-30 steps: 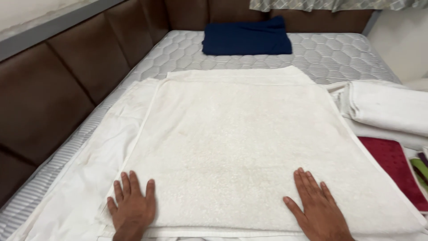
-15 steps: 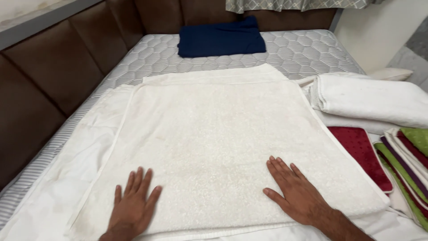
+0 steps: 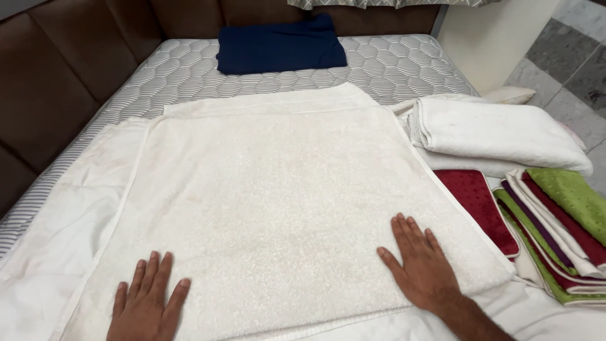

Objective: The person folds a white towel on a bed. They smooth the towel with both hands, fold it in half lengthwise, then fold it again to create a compact rectangle.

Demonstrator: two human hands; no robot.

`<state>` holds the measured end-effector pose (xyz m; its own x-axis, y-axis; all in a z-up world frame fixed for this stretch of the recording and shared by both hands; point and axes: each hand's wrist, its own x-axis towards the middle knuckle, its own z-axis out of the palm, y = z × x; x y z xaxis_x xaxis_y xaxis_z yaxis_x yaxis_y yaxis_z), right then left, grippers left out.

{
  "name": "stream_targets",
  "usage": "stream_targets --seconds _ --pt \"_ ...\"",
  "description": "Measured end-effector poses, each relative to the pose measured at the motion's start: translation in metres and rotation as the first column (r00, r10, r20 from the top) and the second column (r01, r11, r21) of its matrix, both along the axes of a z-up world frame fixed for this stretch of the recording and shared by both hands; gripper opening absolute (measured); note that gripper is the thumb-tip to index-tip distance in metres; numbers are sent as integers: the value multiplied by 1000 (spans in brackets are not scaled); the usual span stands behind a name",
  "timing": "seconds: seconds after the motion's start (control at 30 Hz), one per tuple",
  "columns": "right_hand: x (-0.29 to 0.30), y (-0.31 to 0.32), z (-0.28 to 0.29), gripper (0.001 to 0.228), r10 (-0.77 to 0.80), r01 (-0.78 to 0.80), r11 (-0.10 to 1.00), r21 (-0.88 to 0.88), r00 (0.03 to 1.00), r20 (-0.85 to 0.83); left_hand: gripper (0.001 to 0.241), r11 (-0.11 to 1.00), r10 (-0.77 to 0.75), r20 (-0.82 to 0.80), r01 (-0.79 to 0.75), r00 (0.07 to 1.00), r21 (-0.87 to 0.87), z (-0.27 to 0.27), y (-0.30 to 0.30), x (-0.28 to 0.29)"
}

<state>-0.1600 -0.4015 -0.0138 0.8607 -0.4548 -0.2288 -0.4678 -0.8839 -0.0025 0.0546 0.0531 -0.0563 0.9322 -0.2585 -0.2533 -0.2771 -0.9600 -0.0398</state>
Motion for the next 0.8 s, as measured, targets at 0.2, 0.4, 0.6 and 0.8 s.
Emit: stream_targets --seconds 0.2,0.4,0.6,0.8 --pt "0 -4 22 86 55 -64 995 -82 993 -101 78 989 144 6 -143 990 -33 4 -15 1" --pt "-3 -36 17 88 241 -247 968 -42 964 -109 77 991 124 45 -121 991 -65 -15 -11 21" --pt "-15 -25 22 88 31 -47 990 -135 993 -117 81 977 214 -11 -214 977 -7 -27 -9 28" --pt "-19 -50 5 84 -55 42 985 -170 996 -76 82 963 267 98 -262 959 -66 -41 -1 31"
